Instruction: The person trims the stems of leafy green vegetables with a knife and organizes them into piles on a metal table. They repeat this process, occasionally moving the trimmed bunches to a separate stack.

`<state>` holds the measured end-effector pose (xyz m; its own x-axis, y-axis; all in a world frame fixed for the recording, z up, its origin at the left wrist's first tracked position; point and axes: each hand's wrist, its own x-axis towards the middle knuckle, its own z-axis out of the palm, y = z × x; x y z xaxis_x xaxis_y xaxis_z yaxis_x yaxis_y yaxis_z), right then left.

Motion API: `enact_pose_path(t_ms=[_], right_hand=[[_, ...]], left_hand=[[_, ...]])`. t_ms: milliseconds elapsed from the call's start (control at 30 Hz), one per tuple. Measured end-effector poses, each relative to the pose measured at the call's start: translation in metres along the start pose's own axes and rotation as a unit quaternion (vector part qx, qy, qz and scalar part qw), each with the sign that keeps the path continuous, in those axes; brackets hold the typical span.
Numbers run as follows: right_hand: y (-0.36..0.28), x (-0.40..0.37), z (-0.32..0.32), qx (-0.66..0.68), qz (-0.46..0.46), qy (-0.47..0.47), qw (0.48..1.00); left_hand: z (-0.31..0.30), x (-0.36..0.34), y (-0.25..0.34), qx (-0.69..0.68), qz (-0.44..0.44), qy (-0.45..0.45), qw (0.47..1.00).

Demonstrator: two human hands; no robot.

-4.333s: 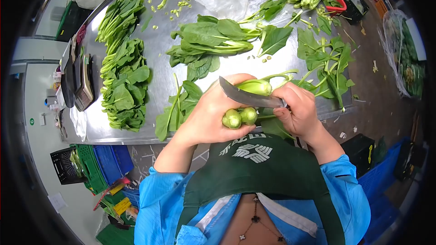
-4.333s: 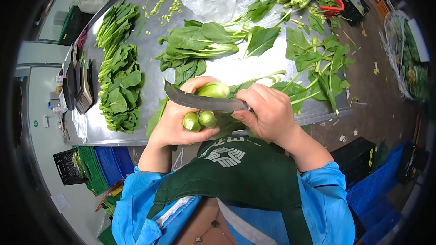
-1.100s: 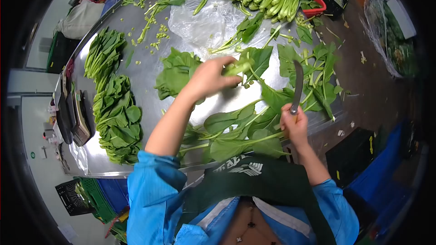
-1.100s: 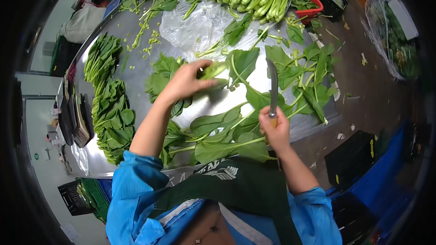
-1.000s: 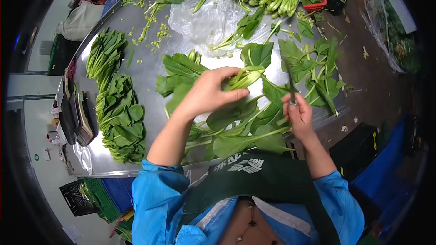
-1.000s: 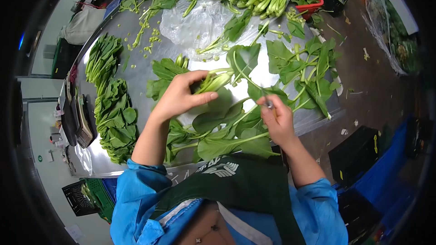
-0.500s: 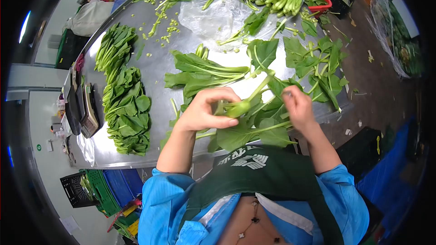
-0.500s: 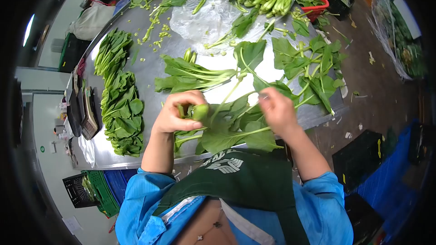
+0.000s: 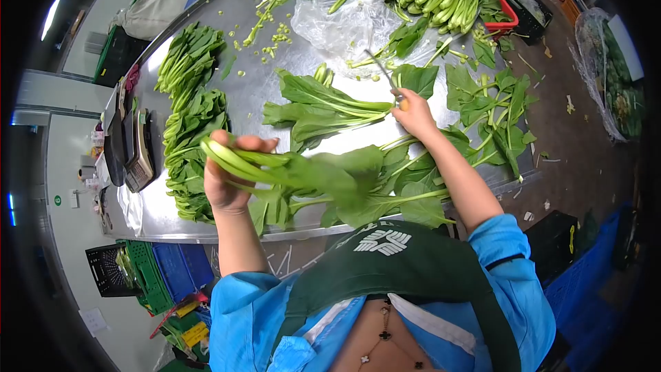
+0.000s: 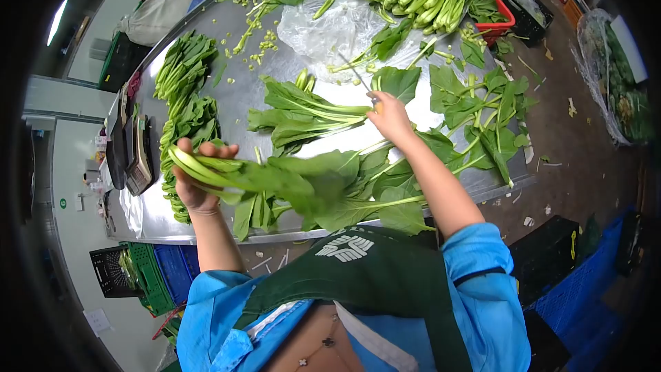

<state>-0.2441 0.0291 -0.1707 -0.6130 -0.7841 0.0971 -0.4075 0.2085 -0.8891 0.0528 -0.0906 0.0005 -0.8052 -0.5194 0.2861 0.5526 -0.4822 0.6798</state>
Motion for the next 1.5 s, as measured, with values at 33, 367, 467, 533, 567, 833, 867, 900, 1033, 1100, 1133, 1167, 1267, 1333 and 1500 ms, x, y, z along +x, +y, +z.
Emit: enact_pose_path(t_ms=[33, 367, 467, 533, 567, 833, 867, 900, 1033, 1100, 1133, 1167, 1267, 1333, 1500], right_hand=[[0.001, 0.006, 0.005, -0.035, 0.01, -0.064, 0.997], [0.008, 0.004, 0.001, -0.041, 0.02, -0.22, 0.975], [-0.041, -0.011, -0.015, 0.124, 0.11, -0.16, 0.973], [-0.078, -0.028, -0.029, 0.17, 0.111, -0.157, 0.966], [-0.089, -0.039, -0.035, 0.148, 0.025, -0.132, 0.98], [-0.133, -0.087, -0.06, 0.281, -0.176, -0.117, 0.936], [-0.135, -0.092, -0.065, 0.265, -0.106, -0.125, 0.95], [-0.136, -0.095, -0.07, 0.249, -0.034, -0.132, 0.959], [-0.138, -0.097, -0.093, 0.0, -0.251, -0.04, 0.967], [-0.138, -0.102, -0.097, -0.053, -0.261, -0.064, 0.962], [-0.139, -0.103, -0.099, -0.106, -0.273, -0.089, 0.952], [-0.141, -0.102, -0.098, -0.114, -0.284, -0.079, 0.949], [-0.141, -0.102, -0.098, -0.114, -0.29, -0.071, 0.948], [-0.14, -0.101, -0.099, -0.123, -0.298, -0.072, 0.944], [-0.08, -0.104, -0.096, -0.156, -0.164, 0.003, 0.974]], left_hand=[[0.001, 0.0, 0.006, 0.035, -0.008, 0.05, 0.998], [-0.022, -0.017, 0.037, 0.438, -0.118, 0.094, 0.886], [-0.01, -0.008, 0.026, 0.309, -0.038, 0.153, 0.938], [0.002, -0.006, 0.013, 0.355, -0.036, 0.199, 0.913], [0.032, 0.009, -0.012, 0.488, -0.108, 0.209, 0.84], [0.057, 0.032, -0.092, 0.684, 0.021, -0.064, 0.727], [0.054, 0.032, -0.096, 0.669, 0.011, -0.086, 0.738], [0.053, 0.032, -0.098, 0.655, 0.0, -0.107, 0.748], [0.066, 0.028, -0.08, 0.707, -0.044, -0.069, 0.703], [0.073, 0.027, -0.077, 0.7, -0.055, -0.072, 0.708], [0.076, 0.027, -0.076, 0.695, -0.064, -0.073, 0.713], [0.08, 0.028, -0.074, 0.68, -0.063, -0.08, 0.726], [0.084, 0.027, -0.071, 0.689, -0.063, -0.089, 0.716], [0.083, 0.026, -0.069, 0.689, -0.064, -0.102, 0.715], [0.063, 0.017, -0.052, 0.65, -0.183, -0.134, 0.725]])
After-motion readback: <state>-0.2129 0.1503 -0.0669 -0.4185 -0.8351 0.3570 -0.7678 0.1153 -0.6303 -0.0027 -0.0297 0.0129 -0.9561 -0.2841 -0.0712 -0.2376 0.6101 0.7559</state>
